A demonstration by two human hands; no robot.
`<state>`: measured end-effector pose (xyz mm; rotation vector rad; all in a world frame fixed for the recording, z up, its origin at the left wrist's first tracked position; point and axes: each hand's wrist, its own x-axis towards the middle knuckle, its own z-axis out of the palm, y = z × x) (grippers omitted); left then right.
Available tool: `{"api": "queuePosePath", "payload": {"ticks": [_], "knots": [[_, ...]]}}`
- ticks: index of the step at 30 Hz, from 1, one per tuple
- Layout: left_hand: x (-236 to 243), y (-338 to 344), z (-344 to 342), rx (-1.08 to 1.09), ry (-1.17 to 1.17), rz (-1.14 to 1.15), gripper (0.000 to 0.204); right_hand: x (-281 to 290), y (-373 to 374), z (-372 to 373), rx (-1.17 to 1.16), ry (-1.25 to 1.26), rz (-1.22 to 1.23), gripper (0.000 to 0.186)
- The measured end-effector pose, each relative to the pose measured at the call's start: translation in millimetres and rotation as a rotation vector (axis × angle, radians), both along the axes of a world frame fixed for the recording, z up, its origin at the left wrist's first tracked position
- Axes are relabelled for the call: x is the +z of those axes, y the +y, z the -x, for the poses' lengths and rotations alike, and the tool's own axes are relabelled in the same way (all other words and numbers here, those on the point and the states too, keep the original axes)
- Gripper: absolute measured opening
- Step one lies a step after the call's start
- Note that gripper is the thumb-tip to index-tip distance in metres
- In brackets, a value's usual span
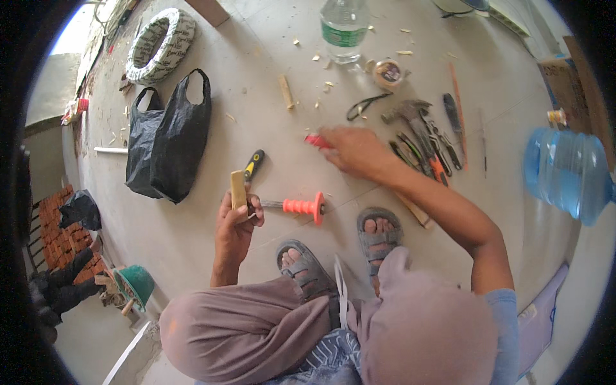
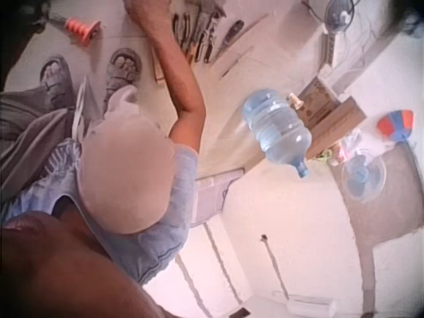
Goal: The person shapes a small piece of wood by hammering it against a red tool and then scraping it with a utility knife.
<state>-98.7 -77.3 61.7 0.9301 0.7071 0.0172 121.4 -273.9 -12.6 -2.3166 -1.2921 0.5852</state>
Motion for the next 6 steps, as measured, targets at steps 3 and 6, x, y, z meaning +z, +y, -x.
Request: {"api": "queuePosePath", "payload": {"ticks": [3, 6], "knots": [[6, 20, -18, -0.131, 0.098, -0.260, 0.052, -16, 43, 11, 0.113, -0.098, -0.047, 0.022], [19, 44, -31, -0.262, 0.162, -0.350, 0.053, -24, 72, 9, 0.165, -0.063, 0.033, 0.023]]}}
